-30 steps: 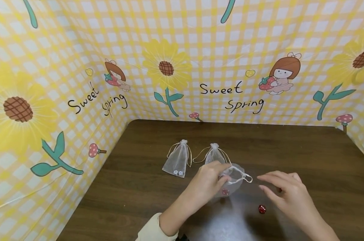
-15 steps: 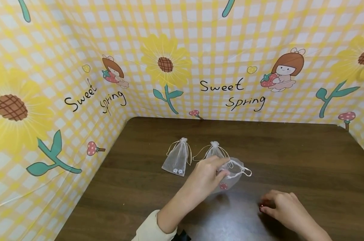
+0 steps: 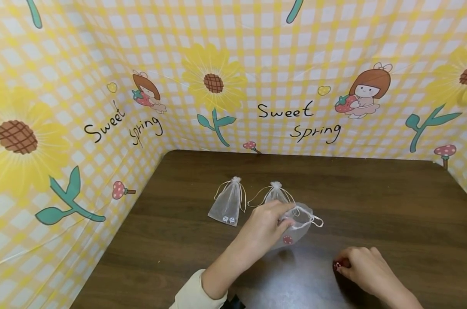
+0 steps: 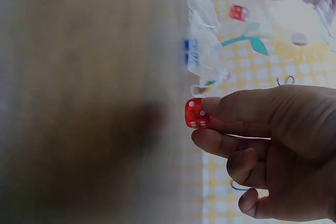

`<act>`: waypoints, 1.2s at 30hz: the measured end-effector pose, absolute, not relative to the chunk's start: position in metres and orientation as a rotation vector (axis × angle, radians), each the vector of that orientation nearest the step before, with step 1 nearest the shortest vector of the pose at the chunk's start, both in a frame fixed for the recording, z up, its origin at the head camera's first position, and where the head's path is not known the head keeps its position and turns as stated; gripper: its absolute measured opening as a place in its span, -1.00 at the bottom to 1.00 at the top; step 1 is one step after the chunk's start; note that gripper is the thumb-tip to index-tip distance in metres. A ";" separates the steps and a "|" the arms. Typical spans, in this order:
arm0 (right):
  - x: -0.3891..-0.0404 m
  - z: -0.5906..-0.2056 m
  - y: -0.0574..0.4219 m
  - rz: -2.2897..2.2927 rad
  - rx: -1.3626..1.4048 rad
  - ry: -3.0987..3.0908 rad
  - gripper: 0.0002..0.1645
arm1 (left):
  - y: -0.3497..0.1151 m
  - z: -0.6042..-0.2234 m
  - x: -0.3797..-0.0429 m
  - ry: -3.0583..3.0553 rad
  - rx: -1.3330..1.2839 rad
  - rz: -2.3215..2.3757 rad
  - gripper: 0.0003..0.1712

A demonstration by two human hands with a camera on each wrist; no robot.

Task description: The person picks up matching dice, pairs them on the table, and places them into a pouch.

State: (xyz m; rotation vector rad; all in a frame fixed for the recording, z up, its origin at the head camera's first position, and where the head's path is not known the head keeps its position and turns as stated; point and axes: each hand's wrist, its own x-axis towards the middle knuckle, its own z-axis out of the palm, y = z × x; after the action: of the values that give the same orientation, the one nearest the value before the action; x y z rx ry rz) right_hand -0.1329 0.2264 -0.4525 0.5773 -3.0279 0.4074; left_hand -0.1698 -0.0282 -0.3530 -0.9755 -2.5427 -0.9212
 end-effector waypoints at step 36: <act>-0.154 -0.358 0.222 0.509 0.554 -2.414 -0.67 | -0.015 -0.364 -0.169 -2.572 -1.025 -0.859 -0.61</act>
State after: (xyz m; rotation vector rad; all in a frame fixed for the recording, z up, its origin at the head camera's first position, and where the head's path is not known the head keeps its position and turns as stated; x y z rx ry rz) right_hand -0.1537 0.2220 -0.3578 0.5545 -2.4143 0.5094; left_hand -0.1685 -0.0153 -0.3644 -1.0250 -2.5724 -0.8595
